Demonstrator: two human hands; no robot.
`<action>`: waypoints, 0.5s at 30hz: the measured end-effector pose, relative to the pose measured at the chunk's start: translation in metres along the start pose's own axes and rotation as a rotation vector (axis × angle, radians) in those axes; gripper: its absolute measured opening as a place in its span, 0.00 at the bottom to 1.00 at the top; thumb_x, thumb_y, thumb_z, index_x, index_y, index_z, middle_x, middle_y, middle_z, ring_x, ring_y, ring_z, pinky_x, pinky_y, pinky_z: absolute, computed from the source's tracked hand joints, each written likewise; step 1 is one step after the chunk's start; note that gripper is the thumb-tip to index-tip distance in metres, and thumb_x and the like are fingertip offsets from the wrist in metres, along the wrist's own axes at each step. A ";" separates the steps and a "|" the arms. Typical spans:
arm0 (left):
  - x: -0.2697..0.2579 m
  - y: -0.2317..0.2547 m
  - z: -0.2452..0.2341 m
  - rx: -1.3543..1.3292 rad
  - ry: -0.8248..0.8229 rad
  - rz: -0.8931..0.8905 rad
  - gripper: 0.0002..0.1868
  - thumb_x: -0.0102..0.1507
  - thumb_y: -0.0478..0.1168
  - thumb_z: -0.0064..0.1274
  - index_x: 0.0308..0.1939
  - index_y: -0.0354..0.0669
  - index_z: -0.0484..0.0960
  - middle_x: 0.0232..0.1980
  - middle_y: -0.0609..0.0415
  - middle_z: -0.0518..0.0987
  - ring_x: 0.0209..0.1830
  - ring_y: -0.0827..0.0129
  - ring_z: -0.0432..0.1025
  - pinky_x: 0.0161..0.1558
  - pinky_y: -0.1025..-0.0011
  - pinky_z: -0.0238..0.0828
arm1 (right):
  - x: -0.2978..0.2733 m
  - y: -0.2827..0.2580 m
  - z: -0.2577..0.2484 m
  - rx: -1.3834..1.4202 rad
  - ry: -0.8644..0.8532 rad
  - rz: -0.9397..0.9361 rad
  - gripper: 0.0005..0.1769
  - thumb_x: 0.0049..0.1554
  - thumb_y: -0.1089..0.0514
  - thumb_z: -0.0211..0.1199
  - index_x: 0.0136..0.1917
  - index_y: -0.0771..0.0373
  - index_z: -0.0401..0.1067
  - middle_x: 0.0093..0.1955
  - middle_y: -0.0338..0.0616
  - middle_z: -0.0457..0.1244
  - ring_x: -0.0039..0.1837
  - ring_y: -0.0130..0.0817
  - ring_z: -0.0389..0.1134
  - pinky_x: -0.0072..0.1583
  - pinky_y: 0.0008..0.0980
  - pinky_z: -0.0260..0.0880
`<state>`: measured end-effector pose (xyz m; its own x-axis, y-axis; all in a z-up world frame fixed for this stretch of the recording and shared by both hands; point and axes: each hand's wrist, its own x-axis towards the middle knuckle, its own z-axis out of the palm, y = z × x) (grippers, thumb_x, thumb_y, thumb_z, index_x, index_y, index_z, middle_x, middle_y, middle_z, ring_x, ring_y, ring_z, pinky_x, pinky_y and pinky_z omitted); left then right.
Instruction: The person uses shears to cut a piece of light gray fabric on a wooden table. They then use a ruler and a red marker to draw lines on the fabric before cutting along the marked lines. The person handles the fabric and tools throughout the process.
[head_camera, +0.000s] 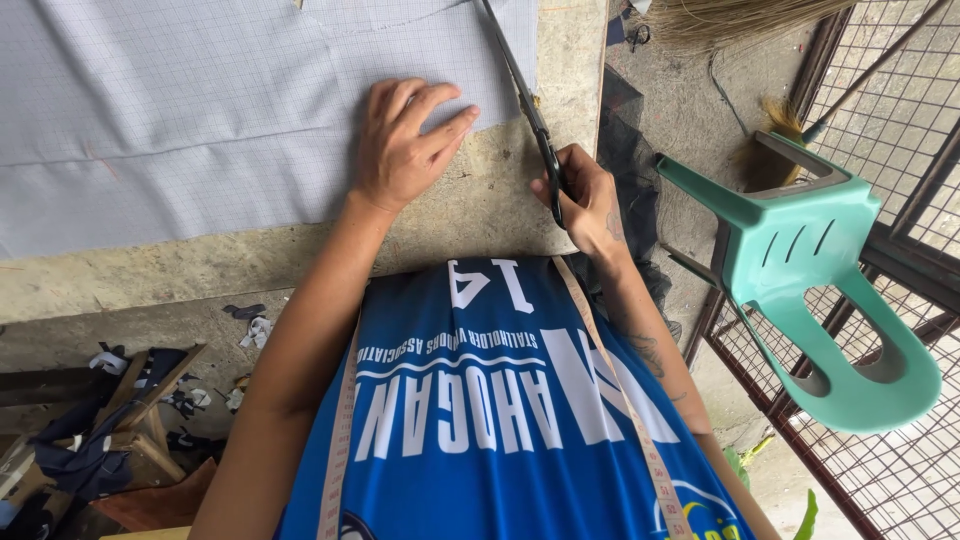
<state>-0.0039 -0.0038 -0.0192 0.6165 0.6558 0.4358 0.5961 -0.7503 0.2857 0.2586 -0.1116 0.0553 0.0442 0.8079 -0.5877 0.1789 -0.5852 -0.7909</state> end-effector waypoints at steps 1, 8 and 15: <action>0.000 0.000 0.000 0.000 0.000 -0.002 0.14 0.67 0.48 0.78 0.56 0.64 0.93 0.57 0.64 0.86 0.50 0.68 0.72 0.56 0.61 0.70 | 0.001 0.001 -0.001 -0.001 -0.001 0.000 0.14 0.62 0.55 0.71 0.45 0.53 0.64 0.37 0.27 0.60 0.37 0.17 0.53 0.40 0.21 0.52; 0.006 0.002 -0.004 -0.017 0.011 -0.004 0.12 0.67 0.47 0.78 0.54 0.62 0.94 0.56 0.64 0.86 0.50 0.67 0.72 0.56 0.62 0.70 | 0.002 0.000 -0.003 0.127 -0.059 0.022 0.14 0.64 0.58 0.70 0.45 0.54 0.64 0.37 0.29 0.62 0.34 0.17 0.56 0.35 0.20 0.55; 0.012 0.003 -0.015 -0.043 0.053 0.001 0.09 0.67 0.43 0.77 0.49 0.60 0.95 0.54 0.61 0.85 0.49 0.65 0.72 0.50 0.63 0.70 | 0.029 0.010 0.009 0.331 0.033 -0.038 0.09 0.61 0.73 0.55 0.48 0.62 0.70 0.38 0.42 0.65 0.27 0.26 0.60 0.27 0.26 0.62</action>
<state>-0.0023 0.0000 -0.0003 0.5886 0.6506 0.4800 0.5722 -0.7546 0.3211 0.2528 -0.0942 0.0286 0.0763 0.8284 -0.5550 -0.1480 -0.5410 -0.8279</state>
